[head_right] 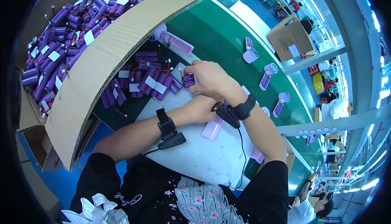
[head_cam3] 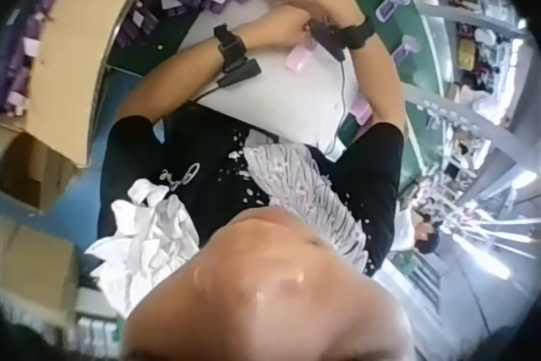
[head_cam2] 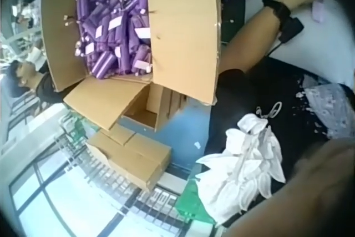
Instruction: The person assembles handheld fans by connecting battery packs to circuit boards, fitting the components into the plastic housings, and testing the connections. They repeat this process for multiple units, placing the finished fans onto a conveyor belt.
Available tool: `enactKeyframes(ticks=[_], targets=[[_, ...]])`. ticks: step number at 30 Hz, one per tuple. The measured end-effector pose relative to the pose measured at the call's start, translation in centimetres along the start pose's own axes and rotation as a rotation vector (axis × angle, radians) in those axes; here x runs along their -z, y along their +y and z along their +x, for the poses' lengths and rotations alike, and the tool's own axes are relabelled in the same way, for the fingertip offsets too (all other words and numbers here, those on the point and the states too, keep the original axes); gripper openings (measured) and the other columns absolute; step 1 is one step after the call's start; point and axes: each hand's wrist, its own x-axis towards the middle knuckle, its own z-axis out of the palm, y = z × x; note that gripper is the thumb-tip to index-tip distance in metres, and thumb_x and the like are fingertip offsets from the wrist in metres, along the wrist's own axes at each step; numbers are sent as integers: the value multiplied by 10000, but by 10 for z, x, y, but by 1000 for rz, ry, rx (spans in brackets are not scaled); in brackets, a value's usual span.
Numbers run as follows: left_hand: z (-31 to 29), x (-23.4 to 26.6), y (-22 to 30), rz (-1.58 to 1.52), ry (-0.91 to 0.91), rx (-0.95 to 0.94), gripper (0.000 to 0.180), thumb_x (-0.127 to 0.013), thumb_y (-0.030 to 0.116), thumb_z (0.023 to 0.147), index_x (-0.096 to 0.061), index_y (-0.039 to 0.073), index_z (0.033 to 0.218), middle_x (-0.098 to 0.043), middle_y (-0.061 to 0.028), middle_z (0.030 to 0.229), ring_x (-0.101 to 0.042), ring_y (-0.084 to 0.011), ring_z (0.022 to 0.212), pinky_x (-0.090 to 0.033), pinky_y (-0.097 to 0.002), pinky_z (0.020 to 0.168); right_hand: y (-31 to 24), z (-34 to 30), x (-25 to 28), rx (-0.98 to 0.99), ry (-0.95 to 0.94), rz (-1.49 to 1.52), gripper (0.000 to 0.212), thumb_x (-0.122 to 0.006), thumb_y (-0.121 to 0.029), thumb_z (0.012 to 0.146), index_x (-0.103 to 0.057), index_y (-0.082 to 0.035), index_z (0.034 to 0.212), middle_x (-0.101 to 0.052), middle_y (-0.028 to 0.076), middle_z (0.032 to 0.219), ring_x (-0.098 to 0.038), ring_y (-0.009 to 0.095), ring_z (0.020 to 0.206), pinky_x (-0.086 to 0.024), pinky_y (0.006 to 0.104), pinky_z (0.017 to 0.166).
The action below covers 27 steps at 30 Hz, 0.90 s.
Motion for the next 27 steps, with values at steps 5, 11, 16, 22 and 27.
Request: enactKeyframes(ticks=[5,11,16,22,27], targets=[[-1,11,5,-46,48,-181,146,-664,103,748,-604,25,855,-627,-171,868,-628,-348,822,-496,-438,728,16,-39,14,-178,157,250,327,-700,-116,764,-635,-48,1077,-646,64,877,-627,186,788,-483,303,629],[-3,12,3,-27,7,-230,155,-712,109,748,-598,25,812,-592,-145,837,-605,-329,775,-489,-404,680,23,-122,4,-332,591,956,328,-643,-124,870,-585,11,1162,-625,42,910,-582,87,792,-454,233,636],[-9,14,10,-90,-154,-211,183,-739,112,744,-593,26,812,-591,-132,831,-604,-305,769,-488,-393,678,-3,-174,-26,-246,864,1660,400,-630,-129,884,-524,28,1235,-596,26,910,-566,105,789,-458,249,668],[-13,20,13,-118,-232,-240,196,-754,120,754,-591,26,812,-591,-112,831,-608,-275,761,-486,-353,664,-28,-181,-78,-461,937,1647,370,-706,-100,825,-545,-5,1145,-577,25,877,-561,149,753,-459,263,670],[-16,35,24,-56,-259,-165,196,-762,119,757,-604,22,822,-606,-100,847,-602,-248,743,-483,-324,654,-32,-170,-122,-505,868,790,354,-797,-59,721,-578,-23,997,-567,35,850,-545,165,722,-447,265,658]])
